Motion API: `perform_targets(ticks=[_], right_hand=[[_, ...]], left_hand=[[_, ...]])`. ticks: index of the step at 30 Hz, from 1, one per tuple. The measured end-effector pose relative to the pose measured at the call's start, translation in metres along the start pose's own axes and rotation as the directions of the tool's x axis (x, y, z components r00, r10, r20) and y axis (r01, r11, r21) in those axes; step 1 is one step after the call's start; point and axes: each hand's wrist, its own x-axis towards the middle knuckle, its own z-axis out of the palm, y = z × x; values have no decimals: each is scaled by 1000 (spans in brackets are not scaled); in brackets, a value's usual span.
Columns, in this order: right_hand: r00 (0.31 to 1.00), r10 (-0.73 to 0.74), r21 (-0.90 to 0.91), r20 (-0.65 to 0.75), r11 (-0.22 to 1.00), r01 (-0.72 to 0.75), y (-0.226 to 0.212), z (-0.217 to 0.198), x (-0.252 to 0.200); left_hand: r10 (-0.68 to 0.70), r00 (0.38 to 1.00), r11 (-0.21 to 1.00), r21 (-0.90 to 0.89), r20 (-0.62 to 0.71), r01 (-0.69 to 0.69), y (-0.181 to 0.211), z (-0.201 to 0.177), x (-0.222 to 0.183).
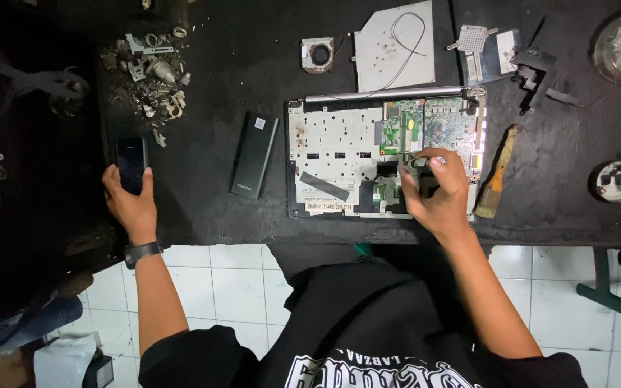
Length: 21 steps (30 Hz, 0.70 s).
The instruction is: Cleaning a laptop motherboard with a brush and inspecting/manipulating internal components and cables.
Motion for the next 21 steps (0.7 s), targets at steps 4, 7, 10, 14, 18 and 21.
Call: perform_targets(ticks=[4,7,10,14,18,21], right_hand=[[1000,-4,-8,-8,1000,4,2,3,-2],[1000,-24,-32,-8,999,24,11,5,-12],[1000,12,-82,-14,997,-13,20,2,-25],[999,-17,-21,38,1000,18,9,-1,-14],[994,-7,-132,105,991,21,7,-3,-19],[998,11,-194,66,981,3,11,-2,-24]], left_hand=[[16,1000,999,41,-13,-16,6,-3,-1],[-7,1000,1000,-3,7,7,5,-7,-3],[-38,999,998,-50,20,39,3,-2,-1],[140,990,985,-100,22,-137,7,-6,1],[157,987,985,-77,19,-155,2,-9,-2],[81,993,985,-162,85,-66,13,-14,-4]])
